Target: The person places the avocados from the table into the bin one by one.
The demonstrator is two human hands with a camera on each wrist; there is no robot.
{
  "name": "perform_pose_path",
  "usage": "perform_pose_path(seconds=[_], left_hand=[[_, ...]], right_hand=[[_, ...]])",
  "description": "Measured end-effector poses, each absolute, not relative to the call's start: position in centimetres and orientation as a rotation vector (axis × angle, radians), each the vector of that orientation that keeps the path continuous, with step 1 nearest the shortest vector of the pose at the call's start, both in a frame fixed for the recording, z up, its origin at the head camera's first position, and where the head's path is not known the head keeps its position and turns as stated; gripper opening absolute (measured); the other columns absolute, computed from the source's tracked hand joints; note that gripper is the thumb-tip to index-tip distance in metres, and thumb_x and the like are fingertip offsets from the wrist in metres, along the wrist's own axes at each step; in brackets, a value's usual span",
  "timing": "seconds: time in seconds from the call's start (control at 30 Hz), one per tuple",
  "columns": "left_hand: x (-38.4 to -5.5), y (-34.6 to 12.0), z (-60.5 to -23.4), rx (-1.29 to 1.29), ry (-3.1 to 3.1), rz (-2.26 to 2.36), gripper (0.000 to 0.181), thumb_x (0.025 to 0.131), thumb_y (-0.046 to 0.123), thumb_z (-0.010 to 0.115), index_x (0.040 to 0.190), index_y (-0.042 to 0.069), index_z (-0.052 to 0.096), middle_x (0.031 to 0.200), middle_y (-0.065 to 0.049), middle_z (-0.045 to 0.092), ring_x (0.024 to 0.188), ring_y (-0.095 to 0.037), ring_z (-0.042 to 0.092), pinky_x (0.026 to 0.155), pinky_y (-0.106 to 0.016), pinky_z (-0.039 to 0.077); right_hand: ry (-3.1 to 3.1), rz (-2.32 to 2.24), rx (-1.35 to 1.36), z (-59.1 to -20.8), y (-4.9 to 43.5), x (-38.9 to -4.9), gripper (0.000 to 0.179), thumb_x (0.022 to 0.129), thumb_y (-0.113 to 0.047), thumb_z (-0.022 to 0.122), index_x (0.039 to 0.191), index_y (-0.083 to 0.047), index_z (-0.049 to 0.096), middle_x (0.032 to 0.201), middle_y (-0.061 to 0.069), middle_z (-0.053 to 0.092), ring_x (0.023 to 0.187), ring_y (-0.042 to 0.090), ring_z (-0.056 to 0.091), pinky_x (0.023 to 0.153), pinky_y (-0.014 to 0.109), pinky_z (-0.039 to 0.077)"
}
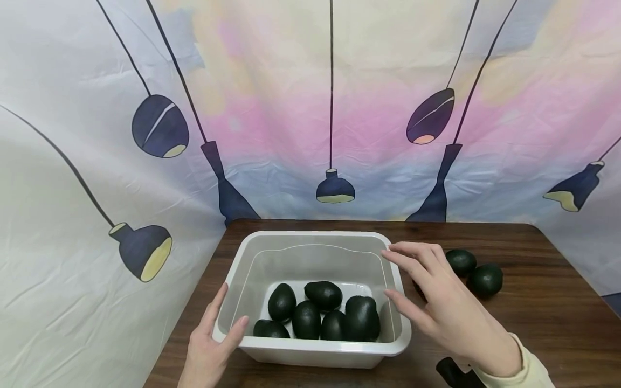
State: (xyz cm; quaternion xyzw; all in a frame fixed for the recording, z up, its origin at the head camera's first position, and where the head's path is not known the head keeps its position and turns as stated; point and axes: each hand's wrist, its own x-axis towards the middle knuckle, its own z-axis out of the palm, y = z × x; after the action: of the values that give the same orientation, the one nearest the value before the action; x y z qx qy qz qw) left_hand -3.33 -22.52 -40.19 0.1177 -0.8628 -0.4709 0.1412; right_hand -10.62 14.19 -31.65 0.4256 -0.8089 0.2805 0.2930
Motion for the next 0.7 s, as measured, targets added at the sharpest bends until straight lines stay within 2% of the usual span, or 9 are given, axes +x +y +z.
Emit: perform_pose_path(seconds=[0.17,0.33,0.43,0.5,0.6,0.7], left_hand=[[-3.3,-22.5,-40.2,0.332,-2.489,-1.375,0.068,0.088,0.039,0.066,0.147,0.036,0.030,0.140,-0.007,0.041,0.113,-0.032,0.050,0.088,-0.047,0.043],[-3.3,-22.5,-40.2,0.330,-2.497,-1.356,0.069,0.088,0.037,0.066,0.147,0.035,0.031,0.140,-0.005,0.042,0.113,-0.028,0.050,0.088,-0.040,0.044],[-3.3,-22.5,-40.2,0.336,-2.492,-1.353,0.069,0.088,0.037,0.067,0.147,0.035,0.031,0.139,-0.006,0.042,0.112,-0.028,0.051,0.087,-0.040,0.044],[-3.3,-22.5,-40.2,0.339,-2.487,-1.359,0.069,0.088,0.037,0.067,0.146,0.035,0.031,0.139,-0.007,0.042,0.111,-0.030,0.051,0.087,-0.042,0.044],[-3.4,-22.5,-40.2,0.348,-2.487,-1.374,0.069,0.088,0.039,0.066,0.146,0.036,0.031,0.140,-0.009,0.041,0.112,-0.033,0.051,0.087,-0.047,0.044],[-3.4,-22.5,-40.2,0.350,-2.492,-1.372,0.069,0.088,0.039,0.066,0.146,0.036,0.031,0.140,-0.009,0.041,0.112,-0.033,0.051,0.087,-0.047,0.044]], right_hand=[[-2.106,0.769,1.077,-31.4,15.6,-11.2,0.051,0.096,-0.043,0.050,0.130,-0.006,0.055,0.128,0.012,0.049,0.110,0.029,0.041,0.093,0.026,0.030],[-2.005,0.790,0.935,-31.1,18.2,-12.3,0.058,0.094,-0.047,0.051,0.123,0.002,0.059,0.122,0.020,0.053,0.103,0.034,0.041,0.090,0.022,0.026],[-2.013,0.781,0.799,-31.4,20.4,-13.4,0.063,0.093,-0.052,0.050,0.122,0.003,0.059,0.120,0.023,0.052,0.101,0.037,0.040,0.087,0.025,0.026],[-2.047,0.788,0.707,-32.0,22.1,-14.1,0.057,0.092,-0.045,0.056,0.123,0.003,0.058,0.123,0.024,0.050,0.104,0.040,0.039,0.087,0.033,0.026],[-2.086,0.811,0.577,-33.4,24.7,-15.5,0.046,0.089,-0.025,0.066,0.125,0.002,0.057,0.126,0.026,0.047,0.108,0.044,0.037,0.087,0.046,0.025],[-2.148,0.850,0.442,-35.0,26.8,-16.8,0.046,0.084,-0.006,0.069,0.127,0.002,0.055,0.130,0.026,0.043,0.113,0.044,0.034,0.087,0.053,0.023]])
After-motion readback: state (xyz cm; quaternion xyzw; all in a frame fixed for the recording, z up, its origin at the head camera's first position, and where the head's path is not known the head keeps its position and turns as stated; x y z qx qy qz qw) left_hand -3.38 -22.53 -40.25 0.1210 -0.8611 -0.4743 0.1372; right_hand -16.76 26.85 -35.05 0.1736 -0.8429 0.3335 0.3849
